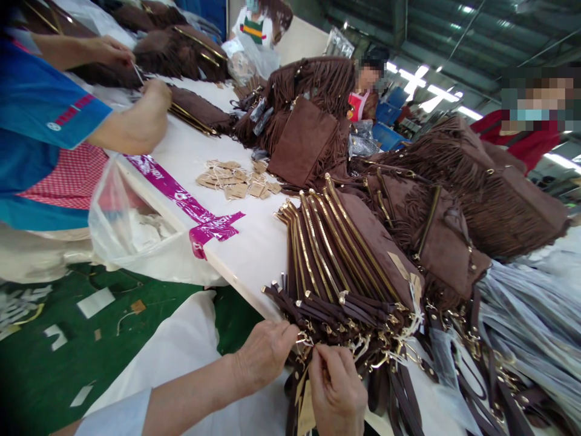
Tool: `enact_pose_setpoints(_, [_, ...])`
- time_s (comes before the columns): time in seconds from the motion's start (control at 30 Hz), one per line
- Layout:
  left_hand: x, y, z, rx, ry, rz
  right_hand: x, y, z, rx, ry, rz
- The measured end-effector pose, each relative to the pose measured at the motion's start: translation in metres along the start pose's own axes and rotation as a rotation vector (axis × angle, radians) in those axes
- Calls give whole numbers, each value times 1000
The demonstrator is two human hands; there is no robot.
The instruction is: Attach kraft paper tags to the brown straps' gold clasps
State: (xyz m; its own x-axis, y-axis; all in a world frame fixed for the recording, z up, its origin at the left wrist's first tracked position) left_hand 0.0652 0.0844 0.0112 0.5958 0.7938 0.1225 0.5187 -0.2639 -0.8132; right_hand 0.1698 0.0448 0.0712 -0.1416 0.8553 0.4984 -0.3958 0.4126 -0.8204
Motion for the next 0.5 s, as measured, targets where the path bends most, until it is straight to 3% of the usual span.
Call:
enact_pose_setpoints(0.3, [-1, -2, 0, -16, 21, -61, -2, 6, -3, -13, 77, 35])
enact_pose_setpoints(0.5, [-5, 1, 1, -12, 50, -171, 3, 5, -5, -74, 94, 96])
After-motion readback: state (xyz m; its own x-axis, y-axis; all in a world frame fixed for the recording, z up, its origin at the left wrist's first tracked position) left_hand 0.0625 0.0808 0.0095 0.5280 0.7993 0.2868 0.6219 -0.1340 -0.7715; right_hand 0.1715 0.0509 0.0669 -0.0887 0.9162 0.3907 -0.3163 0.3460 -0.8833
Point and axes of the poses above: each hand's wrist, its own x-axis towards the middle knuckle, its own y-axis out of the palm, z = x × y, the point moved 6 cm from there along x, towards the middle knuckle, and after that the axes turned 3 degrees about -z, right-handed, at the moved point
